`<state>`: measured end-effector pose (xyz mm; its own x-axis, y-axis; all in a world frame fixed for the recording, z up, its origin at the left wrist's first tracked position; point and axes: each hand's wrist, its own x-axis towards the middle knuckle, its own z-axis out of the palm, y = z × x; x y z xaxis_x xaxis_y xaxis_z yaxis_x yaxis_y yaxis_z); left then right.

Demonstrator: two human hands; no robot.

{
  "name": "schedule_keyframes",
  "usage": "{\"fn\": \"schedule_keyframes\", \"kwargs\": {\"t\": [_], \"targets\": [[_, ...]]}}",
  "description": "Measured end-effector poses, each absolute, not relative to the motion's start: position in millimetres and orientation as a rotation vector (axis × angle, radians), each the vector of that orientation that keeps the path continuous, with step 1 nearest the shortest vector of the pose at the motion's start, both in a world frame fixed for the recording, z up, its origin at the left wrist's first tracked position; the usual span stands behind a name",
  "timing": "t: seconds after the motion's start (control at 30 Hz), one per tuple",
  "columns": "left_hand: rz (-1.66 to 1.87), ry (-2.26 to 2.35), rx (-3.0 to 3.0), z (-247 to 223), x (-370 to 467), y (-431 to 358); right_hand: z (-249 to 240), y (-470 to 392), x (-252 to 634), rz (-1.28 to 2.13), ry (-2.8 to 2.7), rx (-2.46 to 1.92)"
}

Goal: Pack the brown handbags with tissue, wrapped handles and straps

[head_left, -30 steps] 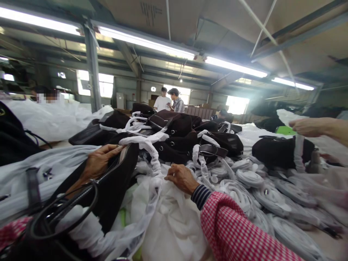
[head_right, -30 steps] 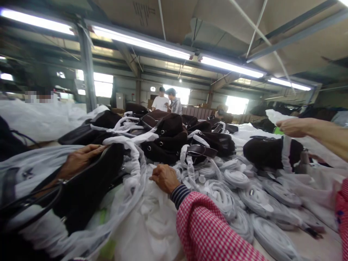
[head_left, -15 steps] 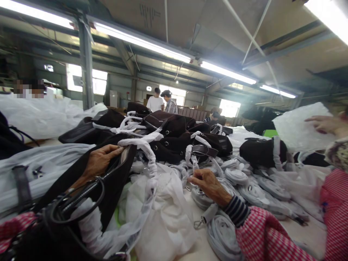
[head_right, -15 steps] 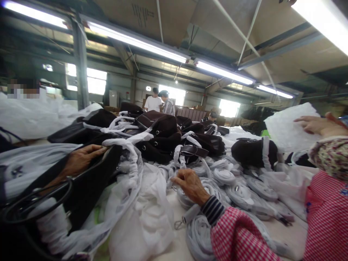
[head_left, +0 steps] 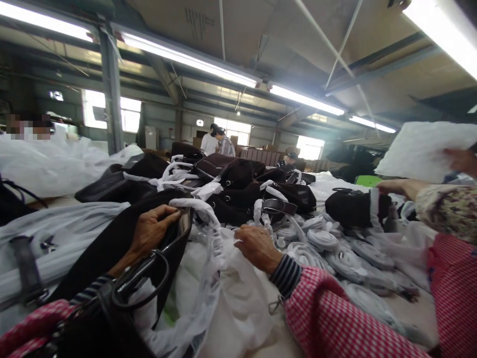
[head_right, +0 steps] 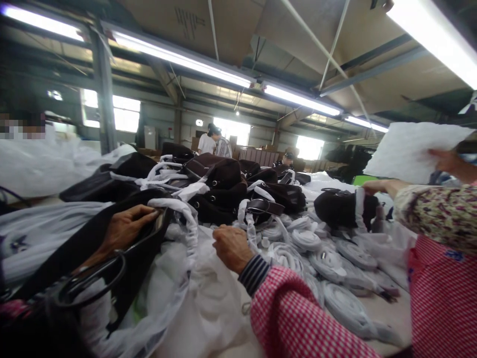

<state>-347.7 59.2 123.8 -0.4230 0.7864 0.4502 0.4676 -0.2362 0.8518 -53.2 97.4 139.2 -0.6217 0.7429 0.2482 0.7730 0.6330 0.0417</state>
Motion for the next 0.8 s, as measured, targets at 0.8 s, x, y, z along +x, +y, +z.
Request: {"fn": "schedule_keyframes", "kwargs": {"t": [0.8], "targets": [[0.672,1.441,2.591,79.5,-255.3,78.3,115.4,25.3,129.3,0.396,-2.140,-1.417]]}}
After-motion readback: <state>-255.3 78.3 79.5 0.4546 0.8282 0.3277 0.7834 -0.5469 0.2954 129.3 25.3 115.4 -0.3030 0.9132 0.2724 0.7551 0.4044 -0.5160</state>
